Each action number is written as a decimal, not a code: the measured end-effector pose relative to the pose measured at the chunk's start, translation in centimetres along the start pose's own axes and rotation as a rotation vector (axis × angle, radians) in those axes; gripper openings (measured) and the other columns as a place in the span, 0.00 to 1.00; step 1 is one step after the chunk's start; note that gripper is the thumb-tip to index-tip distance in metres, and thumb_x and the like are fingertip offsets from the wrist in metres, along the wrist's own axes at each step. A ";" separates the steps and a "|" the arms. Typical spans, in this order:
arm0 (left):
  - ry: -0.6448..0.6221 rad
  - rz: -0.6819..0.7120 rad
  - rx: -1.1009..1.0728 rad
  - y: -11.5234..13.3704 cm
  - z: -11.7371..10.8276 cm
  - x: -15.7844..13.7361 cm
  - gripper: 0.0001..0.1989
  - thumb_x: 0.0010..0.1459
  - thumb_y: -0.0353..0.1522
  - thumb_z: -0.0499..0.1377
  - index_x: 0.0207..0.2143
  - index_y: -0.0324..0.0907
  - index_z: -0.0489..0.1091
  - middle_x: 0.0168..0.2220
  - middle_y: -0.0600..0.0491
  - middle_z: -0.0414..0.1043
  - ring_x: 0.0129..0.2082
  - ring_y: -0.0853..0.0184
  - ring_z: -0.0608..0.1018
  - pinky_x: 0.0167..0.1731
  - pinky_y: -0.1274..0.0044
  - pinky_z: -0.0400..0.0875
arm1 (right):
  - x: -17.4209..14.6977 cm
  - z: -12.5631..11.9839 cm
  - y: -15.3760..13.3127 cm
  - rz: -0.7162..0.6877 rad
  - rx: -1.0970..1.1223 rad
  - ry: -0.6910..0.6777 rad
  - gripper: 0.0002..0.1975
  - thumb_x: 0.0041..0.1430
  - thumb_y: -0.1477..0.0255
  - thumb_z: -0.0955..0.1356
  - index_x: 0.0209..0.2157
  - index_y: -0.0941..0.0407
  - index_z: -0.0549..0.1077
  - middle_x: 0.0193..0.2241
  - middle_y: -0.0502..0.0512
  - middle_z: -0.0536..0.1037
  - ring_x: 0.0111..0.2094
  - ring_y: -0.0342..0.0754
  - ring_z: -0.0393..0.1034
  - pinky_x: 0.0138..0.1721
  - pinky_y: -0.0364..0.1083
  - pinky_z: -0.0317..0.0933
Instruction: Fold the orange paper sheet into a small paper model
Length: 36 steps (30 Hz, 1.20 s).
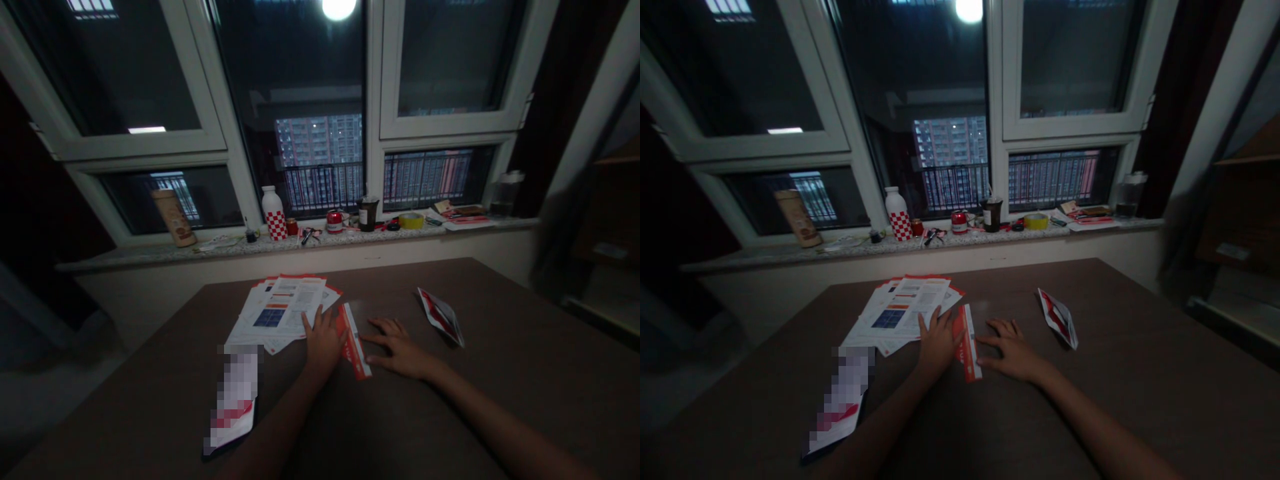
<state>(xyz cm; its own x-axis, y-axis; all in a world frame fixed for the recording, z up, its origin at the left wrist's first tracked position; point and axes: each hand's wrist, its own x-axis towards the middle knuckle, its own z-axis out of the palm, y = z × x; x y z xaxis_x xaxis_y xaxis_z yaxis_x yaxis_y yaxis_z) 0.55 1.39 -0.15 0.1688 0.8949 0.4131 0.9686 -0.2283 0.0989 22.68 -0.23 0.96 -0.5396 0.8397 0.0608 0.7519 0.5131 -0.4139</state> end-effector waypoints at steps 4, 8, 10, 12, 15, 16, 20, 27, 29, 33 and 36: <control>-0.016 -0.011 -0.012 0.1 -0.3 0.0 0.19 0.63 0.42 0.53 0.53 0.46 0.70 0.60 0.45 0.65 0.64 0.48 0.56 0.60 0.43 0.31 | 0.1 0.5 -0.1 0.019 -0.006 0.070 0.31 0.55 0.44 0.64 0.58 0.40 0.66 0.65 0.55 0.55 0.66 0.60 0.44 0.64 0.64 0.32; 0.000 -0.035 -0.034 0.3 -0.3 0.0 0.16 0.62 0.38 0.55 0.49 0.40 0.70 0.60 0.41 0.64 0.64 0.48 0.57 0.61 0.45 0.39 | 0.3 0.9 0.3 0.007 0.011 0.098 0.32 0.55 0.46 0.66 0.58 0.43 0.67 0.64 0.57 0.57 0.65 0.60 0.46 0.64 0.64 0.33; 0.021 -0.017 -0.069 0.4 -0.2 0.0 0.13 0.62 0.35 0.55 0.46 0.38 0.70 0.59 0.40 0.64 0.64 0.49 0.58 0.61 0.47 0.44 | 0.4 1.2 0.6 0.014 0.037 0.147 0.31 0.56 0.48 0.66 0.58 0.46 0.67 0.63 0.59 0.60 0.64 0.60 0.48 0.64 0.63 0.36; 0.041 0.004 -0.133 0.3 0.1 0.1 0.10 0.61 0.34 0.56 0.43 0.39 0.69 0.59 0.40 0.64 0.64 0.49 0.59 0.61 0.49 0.48 | 0.8 1.6 0.9 0.024 0.077 0.219 0.29 0.58 0.51 0.66 0.57 0.49 0.69 0.61 0.60 0.63 0.62 0.59 0.52 0.63 0.60 0.41; 0.091 0.017 -0.254 0.1 0.7 0.2 0.08 0.60 0.34 0.58 0.40 0.40 0.67 0.59 0.42 0.64 0.63 0.50 0.60 0.61 0.50 0.49 | 1.5 2.3 1.1 0.017 0.164 0.315 0.23 0.57 0.56 0.69 0.51 0.52 0.75 0.56 0.61 0.69 0.59 0.58 0.57 0.60 0.57 0.49; 0.106 0.019 -0.292 -0.1 0.9 0.2 0.07 0.60 0.34 0.59 0.39 0.41 0.66 0.58 0.42 0.64 0.63 0.51 0.60 0.61 0.51 0.49 | 1.7 2.5 1.1 0.010 0.210 0.346 0.20 0.55 0.58 0.70 0.47 0.53 0.77 0.54 0.61 0.71 0.58 0.57 0.59 0.59 0.56 0.51; 0.154 0.019 -0.420 -0.5 1.3 0.3 0.09 0.58 0.35 0.61 0.39 0.42 0.66 0.56 0.45 0.66 0.62 0.51 0.61 0.60 0.52 0.50 | 2.4 2.8 1.1 -0.006 0.440 0.455 0.10 0.54 0.63 0.70 0.34 0.55 0.77 0.45 0.59 0.76 0.49 0.55 0.67 0.54 0.53 0.57; 0.263 -0.004 -0.679 0.7 0.3 0.2 0.04 0.56 0.33 0.61 0.34 0.43 0.70 0.47 0.48 0.71 0.51 0.56 0.71 0.53 0.63 0.64 | 2.3 2.1 1.6 0.140 0.735 0.628 0.13 0.53 0.59 0.69 0.27 0.55 0.70 0.26 0.51 0.74 0.32 0.50 0.69 0.37 0.47 0.62; 0.231 0.030 -0.792 1.4 0.1 0.0 0.03 0.57 0.30 0.59 0.34 0.43 0.73 0.45 0.49 0.73 0.49 0.59 0.73 0.52 0.65 0.66 | 2.3 1.9 1.2 0.122 0.783 0.668 0.14 0.52 0.59 0.70 0.26 0.55 0.68 0.25 0.50 0.72 0.30 0.48 0.68 0.35 0.46 0.61; 0.101 0.096 -1.028 2.3 0.1 -0.3 0.11 0.59 0.30 0.56 0.41 0.44 0.76 0.45 0.49 0.75 0.49 0.62 0.75 0.53 0.67 0.67 | 2.4 1.8 -0.1 0.035 0.937 0.612 0.17 0.50 0.56 0.72 0.28 0.54 0.68 0.26 0.49 0.72 0.30 0.47 0.68 0.35 0.45 0.62; 0.081 0.028 -1.077 2.3 0.4 -0.3 0.12 0.58 0.30 0.58 0.43 0.45 0.77 0.49 0.48 0.74 0.52 0.61 0.74 0.56 0.66 0.64 | 2.3 1.6 -0.9 -0.019 1.014 0.532 0.18 0.49 0.55 0.72 0.30 0.54 0.70 0.30 0.50 0.75 0.35 0.48 0.71 0.39 0.46 0.63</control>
<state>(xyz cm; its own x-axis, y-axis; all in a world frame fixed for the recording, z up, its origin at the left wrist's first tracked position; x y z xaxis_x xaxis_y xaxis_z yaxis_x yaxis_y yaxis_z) 2.82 0.75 -0.40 0.1377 0.8652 0.4822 0.2880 -0.5008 0.8162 20.14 0.99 0.02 -0.1374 0.9263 0.3510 -0.0366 0.3493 -0.9363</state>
